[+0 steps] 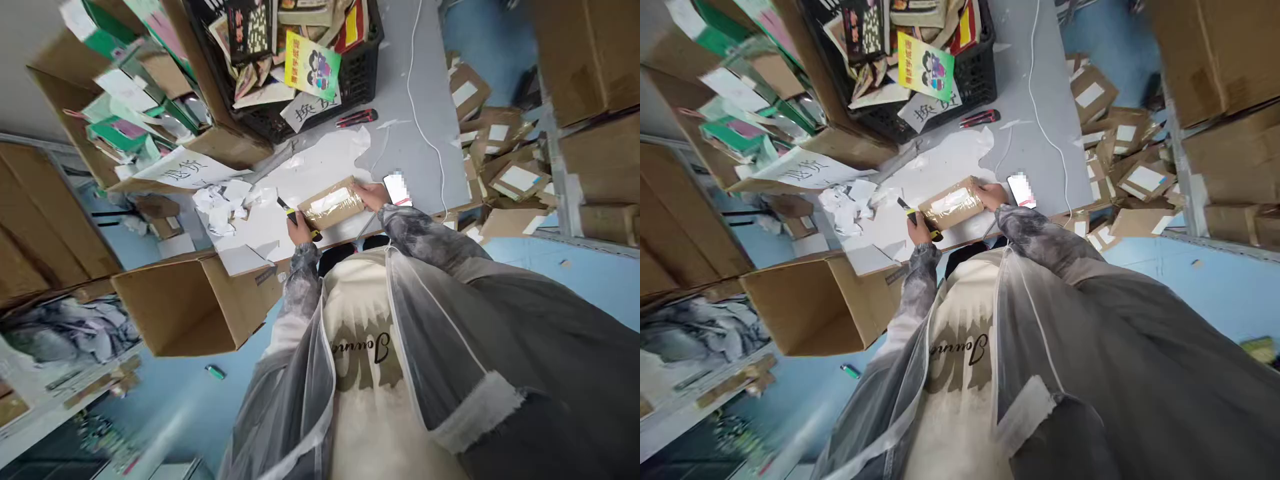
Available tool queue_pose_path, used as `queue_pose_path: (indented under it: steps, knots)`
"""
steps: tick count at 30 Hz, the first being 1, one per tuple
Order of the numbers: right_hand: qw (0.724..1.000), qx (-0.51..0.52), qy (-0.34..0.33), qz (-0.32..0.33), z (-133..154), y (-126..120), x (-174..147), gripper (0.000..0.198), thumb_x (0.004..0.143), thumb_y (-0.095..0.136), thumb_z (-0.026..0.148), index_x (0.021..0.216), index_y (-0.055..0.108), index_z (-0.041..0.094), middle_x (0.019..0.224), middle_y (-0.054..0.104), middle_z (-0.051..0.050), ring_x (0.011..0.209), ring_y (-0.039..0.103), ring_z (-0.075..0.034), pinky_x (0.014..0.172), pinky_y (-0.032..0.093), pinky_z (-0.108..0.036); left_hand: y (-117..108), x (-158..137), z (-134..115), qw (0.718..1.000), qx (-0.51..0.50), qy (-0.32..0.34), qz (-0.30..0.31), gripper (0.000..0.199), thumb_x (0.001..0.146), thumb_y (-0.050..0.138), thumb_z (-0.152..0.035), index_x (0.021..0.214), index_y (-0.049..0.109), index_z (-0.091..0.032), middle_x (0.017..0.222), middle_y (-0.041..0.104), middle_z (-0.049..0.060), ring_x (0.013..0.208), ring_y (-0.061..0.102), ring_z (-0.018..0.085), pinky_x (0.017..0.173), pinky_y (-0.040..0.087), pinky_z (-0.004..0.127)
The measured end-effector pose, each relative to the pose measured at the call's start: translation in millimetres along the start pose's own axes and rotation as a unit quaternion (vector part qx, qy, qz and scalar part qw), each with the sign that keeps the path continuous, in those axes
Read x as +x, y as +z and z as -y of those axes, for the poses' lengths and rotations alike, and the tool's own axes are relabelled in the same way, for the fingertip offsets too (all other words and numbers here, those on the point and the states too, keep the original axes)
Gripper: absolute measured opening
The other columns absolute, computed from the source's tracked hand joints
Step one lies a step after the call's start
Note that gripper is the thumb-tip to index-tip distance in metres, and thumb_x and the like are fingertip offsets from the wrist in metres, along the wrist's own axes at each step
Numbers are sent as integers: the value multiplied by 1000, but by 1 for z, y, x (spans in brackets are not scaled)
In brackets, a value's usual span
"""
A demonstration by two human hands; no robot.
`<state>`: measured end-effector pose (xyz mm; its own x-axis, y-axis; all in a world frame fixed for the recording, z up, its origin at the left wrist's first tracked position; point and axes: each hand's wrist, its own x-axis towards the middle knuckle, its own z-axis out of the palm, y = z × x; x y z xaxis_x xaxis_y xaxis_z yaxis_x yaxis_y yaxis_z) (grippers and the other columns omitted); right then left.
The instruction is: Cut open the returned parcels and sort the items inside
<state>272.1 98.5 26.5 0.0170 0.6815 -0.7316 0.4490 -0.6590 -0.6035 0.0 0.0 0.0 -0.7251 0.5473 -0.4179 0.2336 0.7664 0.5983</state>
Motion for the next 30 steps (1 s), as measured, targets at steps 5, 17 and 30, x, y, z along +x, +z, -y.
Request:
queue_pose_path:
  steps: [5, 17, 30]
  knots:
    - [995, -78, -35, -58, 25, 8, 32, 75, 116, 77, 85, 89, 87, 16, 75, 80, -11, 94, 86, -29, 78, 60, -30, 4, 29, -30, 1000, 1, 12, 16, 28, 125, 62, -51, 114, 70, -26, 122, 84, 11, 125, 86, 30, 113, 69, 39]
    - [994, -37, -80, -62, 1, 36, 95, 58, 119, 73, 77, 99, 78, 23, 98, 85, -9, 102, 81, -29, 98, 64, -37, 29, 42, -44, 998, 63, 18, 26, 43, 126, 51, -55, 137, 75, -21, 147, 85, 23, 149, 78, 37, 130, 64, 51]
    - [972, 52, -219, -61, -51, 69, 87, 91, 110, 73, 88, 172, 82, 22, 180, 71, -18, 174, 62, -41, 153, 47, -53, -15, 26, -71, 943, 239, 225, 50, 45, 127, 63, -59, 145, 78, -21, 135, 86, 19, 136, 83, 39, 108, 67, 44]
